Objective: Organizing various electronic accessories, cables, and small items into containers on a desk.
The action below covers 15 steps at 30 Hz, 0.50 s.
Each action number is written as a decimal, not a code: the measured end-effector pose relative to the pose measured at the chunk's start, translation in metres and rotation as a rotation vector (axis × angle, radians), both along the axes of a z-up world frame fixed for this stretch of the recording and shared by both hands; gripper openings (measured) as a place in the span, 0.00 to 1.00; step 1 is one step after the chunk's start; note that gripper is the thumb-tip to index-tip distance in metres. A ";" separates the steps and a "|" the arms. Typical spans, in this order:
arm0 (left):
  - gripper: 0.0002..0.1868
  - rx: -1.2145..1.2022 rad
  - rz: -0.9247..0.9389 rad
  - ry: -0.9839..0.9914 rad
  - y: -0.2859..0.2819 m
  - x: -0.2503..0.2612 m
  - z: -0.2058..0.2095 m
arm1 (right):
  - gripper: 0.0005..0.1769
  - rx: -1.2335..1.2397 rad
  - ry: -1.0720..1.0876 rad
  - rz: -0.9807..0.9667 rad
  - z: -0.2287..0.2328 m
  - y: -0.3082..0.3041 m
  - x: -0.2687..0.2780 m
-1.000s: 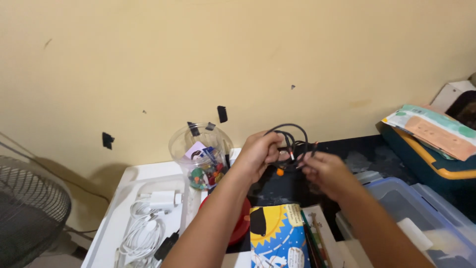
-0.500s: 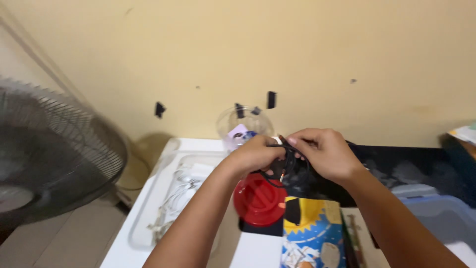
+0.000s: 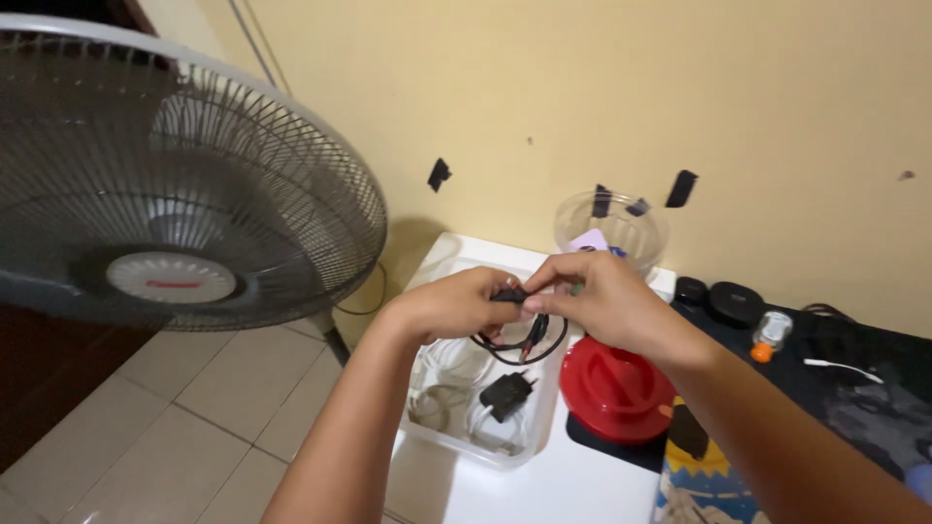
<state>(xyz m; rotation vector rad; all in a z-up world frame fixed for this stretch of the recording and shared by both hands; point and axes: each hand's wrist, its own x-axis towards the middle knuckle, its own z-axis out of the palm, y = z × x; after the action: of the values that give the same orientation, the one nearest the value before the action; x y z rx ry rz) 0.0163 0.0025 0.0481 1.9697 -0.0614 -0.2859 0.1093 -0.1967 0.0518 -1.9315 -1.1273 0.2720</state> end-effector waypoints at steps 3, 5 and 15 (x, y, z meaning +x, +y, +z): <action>0.18 -0.016 0.040 0.070 0.018 -0.015 -0.011 | 0.10 0.067 0.330 0.231 -0.021 0.019 0.006; 0.18 -0.030 0.078 0.061 0.031 -0.023 -0.024 | 0.12 -0.008 0.326 0.191 -0.023 0.032 -0.001; 0.19 0.170 0.318 0.041 0.074 -0.058 -0.066 | 0.12 -0.195 0.622 0.140 -0.098 0.081 -0.003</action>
<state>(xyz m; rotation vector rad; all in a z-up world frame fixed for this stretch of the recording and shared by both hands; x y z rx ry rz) -0.0414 0.0767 -0.0181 2.1037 0.3089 -0.1257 0.1059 -0.1157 -0.0459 -1.7418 -0.8318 1.0134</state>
